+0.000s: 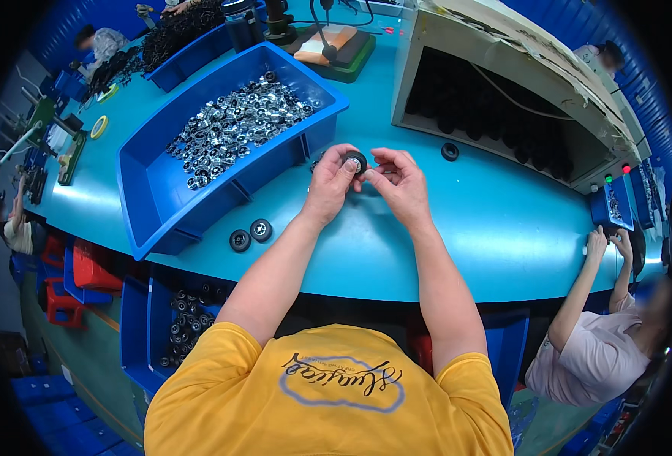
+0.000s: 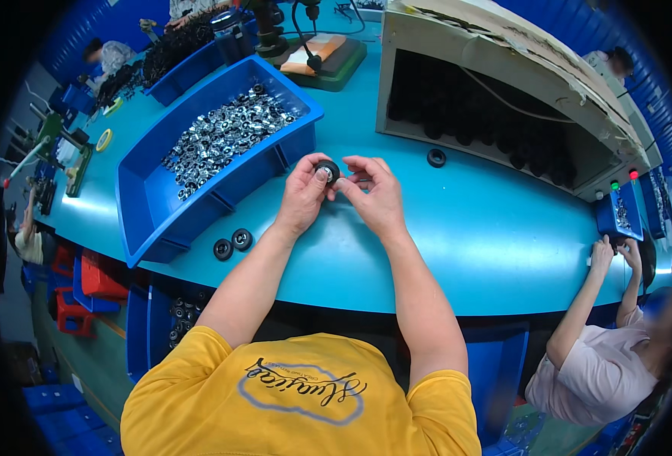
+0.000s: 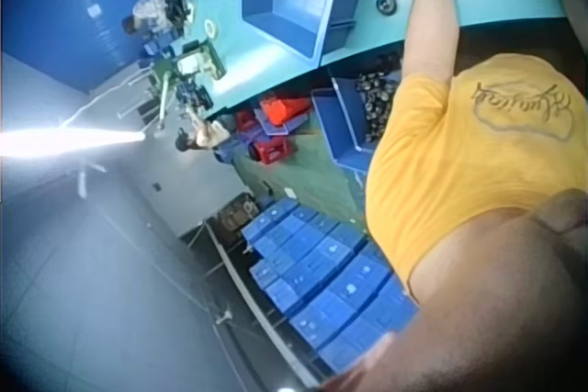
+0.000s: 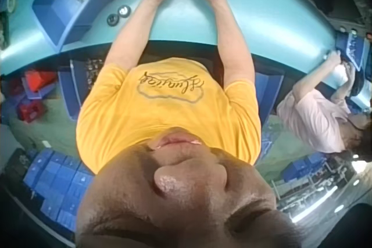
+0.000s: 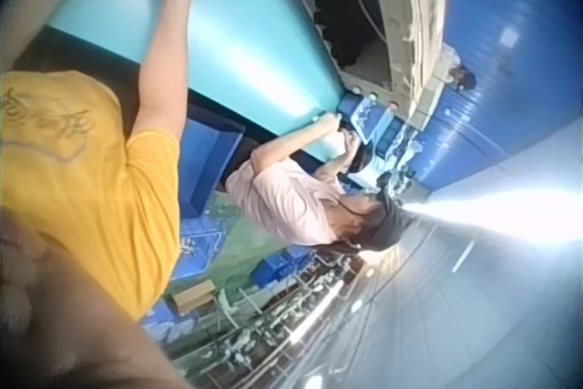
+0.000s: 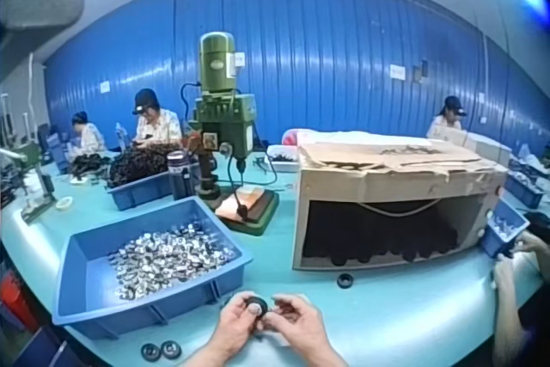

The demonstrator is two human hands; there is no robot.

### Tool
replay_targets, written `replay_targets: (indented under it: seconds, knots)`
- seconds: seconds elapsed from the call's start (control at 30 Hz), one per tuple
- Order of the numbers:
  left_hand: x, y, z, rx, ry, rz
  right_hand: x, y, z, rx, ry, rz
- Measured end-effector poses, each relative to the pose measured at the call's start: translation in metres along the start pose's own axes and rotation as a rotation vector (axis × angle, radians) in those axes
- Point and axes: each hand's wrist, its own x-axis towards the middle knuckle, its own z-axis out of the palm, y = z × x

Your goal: Assembling small circular components by hand at an industrial workbench.

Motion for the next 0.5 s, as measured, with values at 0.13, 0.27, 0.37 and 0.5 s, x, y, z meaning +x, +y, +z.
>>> replay_targets:
  seconds: [0.13,0.27,0.37,0.5]
  knots:
    - [-0.003,-0.001,-0.002,0.006,0.017,0.007,-0.001,0.007,0.003,0.032,-0.065,0.038]
    - [-0.003,-0.002,0.000,0.075,0.041,0.034,-0.003,0.010,0.007,0.054,-0.052,0.077]
    - [-0.004,-0.003,0.005,0.120,0.039,0.037,-0.002,0.008,0.007,0.017,-0.013,0.104]
    - [-0.002,0.000,0.010,0.059,0.007,-0.010,0.000,0.005,0.000,0.124,-0.034,0.165]
